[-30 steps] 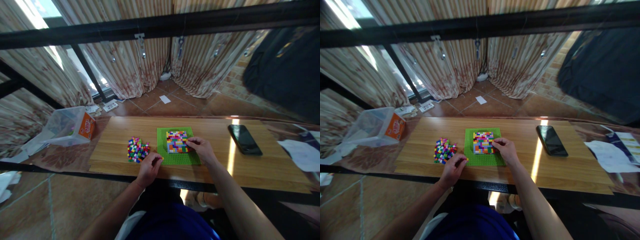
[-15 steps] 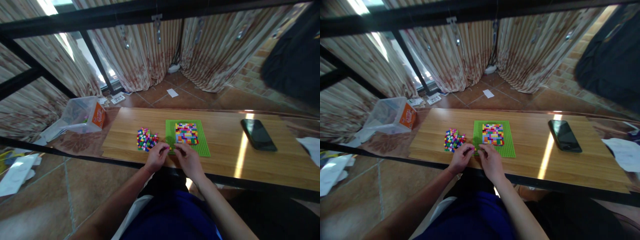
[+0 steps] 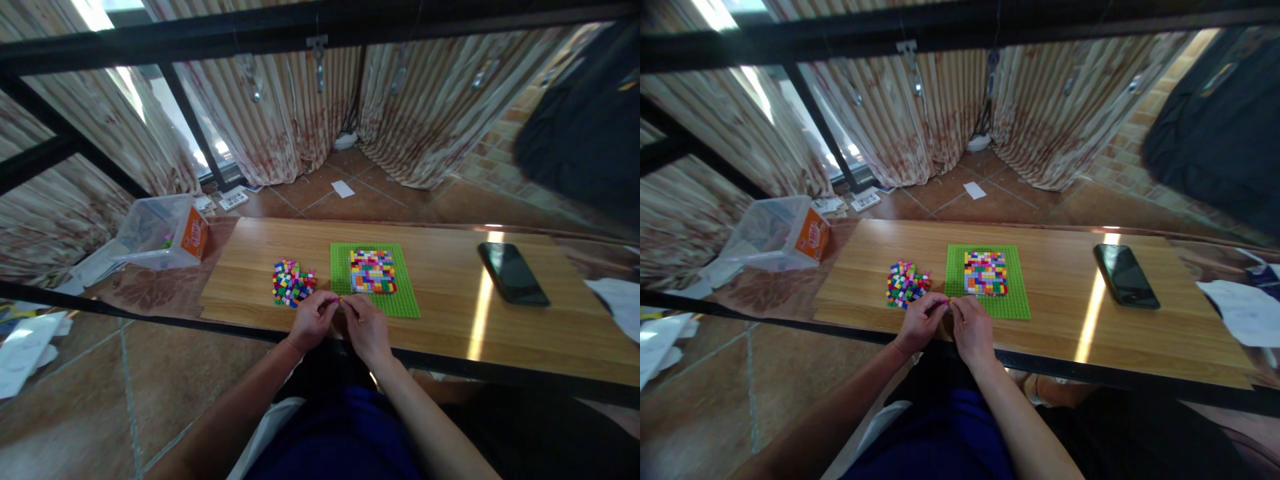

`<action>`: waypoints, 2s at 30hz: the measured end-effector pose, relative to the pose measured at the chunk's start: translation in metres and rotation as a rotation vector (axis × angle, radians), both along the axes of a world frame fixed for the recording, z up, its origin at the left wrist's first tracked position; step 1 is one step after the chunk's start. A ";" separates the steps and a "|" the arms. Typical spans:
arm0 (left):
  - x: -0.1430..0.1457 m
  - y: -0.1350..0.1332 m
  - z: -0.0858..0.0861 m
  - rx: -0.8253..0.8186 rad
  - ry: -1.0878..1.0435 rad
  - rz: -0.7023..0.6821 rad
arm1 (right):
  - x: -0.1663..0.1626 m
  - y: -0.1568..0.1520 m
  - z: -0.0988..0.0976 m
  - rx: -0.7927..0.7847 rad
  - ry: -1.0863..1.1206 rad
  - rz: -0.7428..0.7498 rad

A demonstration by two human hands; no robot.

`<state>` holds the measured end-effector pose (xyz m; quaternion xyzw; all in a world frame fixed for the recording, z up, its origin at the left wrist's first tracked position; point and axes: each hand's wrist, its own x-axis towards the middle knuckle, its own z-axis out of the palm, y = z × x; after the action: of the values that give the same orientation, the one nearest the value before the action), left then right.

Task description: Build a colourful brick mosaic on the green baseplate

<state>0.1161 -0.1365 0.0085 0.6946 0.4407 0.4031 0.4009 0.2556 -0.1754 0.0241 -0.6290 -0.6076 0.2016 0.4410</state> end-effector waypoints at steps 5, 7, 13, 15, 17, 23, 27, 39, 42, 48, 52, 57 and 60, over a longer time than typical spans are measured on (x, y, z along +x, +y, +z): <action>0.000 0.000 0.000 -0.016 -0.014 -0.007 | 0.008 -0.001 0.002 0.054 -0.071 -0.030; -0.001 0.001 0.000 -0.018 -0.015 -0.018 | 0.022 0.002 0.006 0.077 -0.084 -0.079; 0.000 0.001 0.000 0.022 0.019 -0.010 | 0.085 0.019 0.020 0.054 -0.169 -0.237; 0.001 0.001 0.001 0.037 0.039 -0.012 | 0.099 0.026 0.021 0.031 -0.203 -0.249; 0.001 0.001 0.002 0.043 0.050 -0.014 | 0.109 0.033 0.020 0.011 -0.240 -0.235; 0.001 0.000 0.005 0.060 0.064 -0.024 | 0.119 0.048 0.021 -0.018 -0.370 -0.113; 0.001 0.000 0.006 0.068 0.060 -0.032 | 0.121 0.053 0.024 -0.064 -0.410 -0.088; 0.001 0.000 0.005 0.090 0.072 -0.037 | 0.115 0.057 0.019 -0.078 -0.224 -0.161; 0.001 0.000 0.006 0.105 0.082 -0.039 | 0.113 0.053 0.012 -0.011 -0.179 -0.185; 0.001 0.000 0.005 0.126 0.097 -0.041 | 0.110 0.046 0.004 0.095 -0.190 -0.161; 0.001 0.000 0.004 0.140 0.101 -0.040 | 0.110 0.042 -0.001 0.119 -0.240 -0.164; 0.002 0.000 0.003 0.136 0.101 -0.027 | 0.109 0.038 -0.004 0.116 -0.275 -0.150; 0.002 0.000 0.003 0.125 0.092 -0.019 | 0.111 0.038 -0.001 0.091 -0.315 -0.128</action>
<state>0.1181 -0.1363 0.0119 0.7403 0.4262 0.3936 0.3398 0.3666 -0.1373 0.0232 -0.6697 -0.6363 0.0445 0.3803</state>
